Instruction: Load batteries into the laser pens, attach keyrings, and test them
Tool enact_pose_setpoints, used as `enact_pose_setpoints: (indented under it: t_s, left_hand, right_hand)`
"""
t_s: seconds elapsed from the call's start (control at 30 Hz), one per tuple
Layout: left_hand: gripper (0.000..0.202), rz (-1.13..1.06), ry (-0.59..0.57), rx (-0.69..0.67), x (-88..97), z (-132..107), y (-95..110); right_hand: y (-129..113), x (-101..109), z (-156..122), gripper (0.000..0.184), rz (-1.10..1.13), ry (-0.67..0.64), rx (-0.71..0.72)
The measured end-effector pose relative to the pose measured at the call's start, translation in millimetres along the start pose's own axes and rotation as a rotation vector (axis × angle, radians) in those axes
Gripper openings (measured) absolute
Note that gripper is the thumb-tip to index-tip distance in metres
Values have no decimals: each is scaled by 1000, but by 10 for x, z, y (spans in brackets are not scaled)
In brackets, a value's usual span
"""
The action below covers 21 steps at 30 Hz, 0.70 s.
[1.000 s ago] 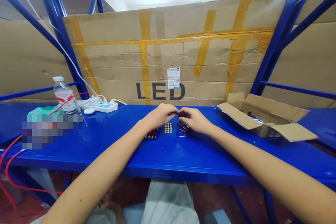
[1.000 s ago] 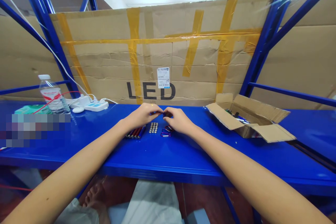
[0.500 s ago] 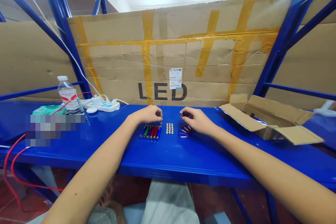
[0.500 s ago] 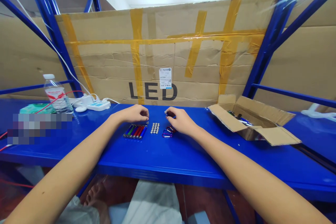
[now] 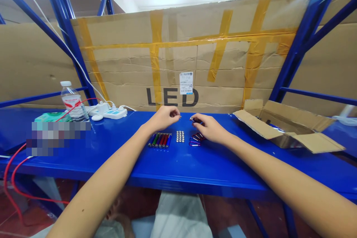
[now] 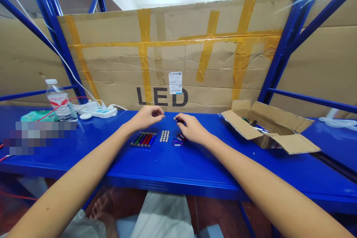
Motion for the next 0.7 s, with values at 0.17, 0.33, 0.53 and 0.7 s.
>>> enact_pose_setpoints:
  t_s: [0.17,0.33,0.53,0.7]
  left_hand:
    - [14,-134,97,-86,-105,-11,214]
    - [11,-147,46,-96,-189,-33,204]
    - [14,-338,35,-22,-234,-25,195]
    - [15,-553,10,48,-254,-18,237]
  right_hand:
    - [-10,-6,-3,21,-14,-10,67]
    - [-17,-20,-4,27,-51,3,131]
    - [-56,8,-31,27,-37,56,198]
    - [-103,-3,-58,27,-62,169,221]
Point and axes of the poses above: each hand's wrist, its own z-axis towards the middle knuckle, its own x-axis out of the back of the hand, y = z × x, the point moved 1 cm from there along z, towards the middle knuckle, and after that the axes turned 1 degree about -y, right-handed, at the moved point
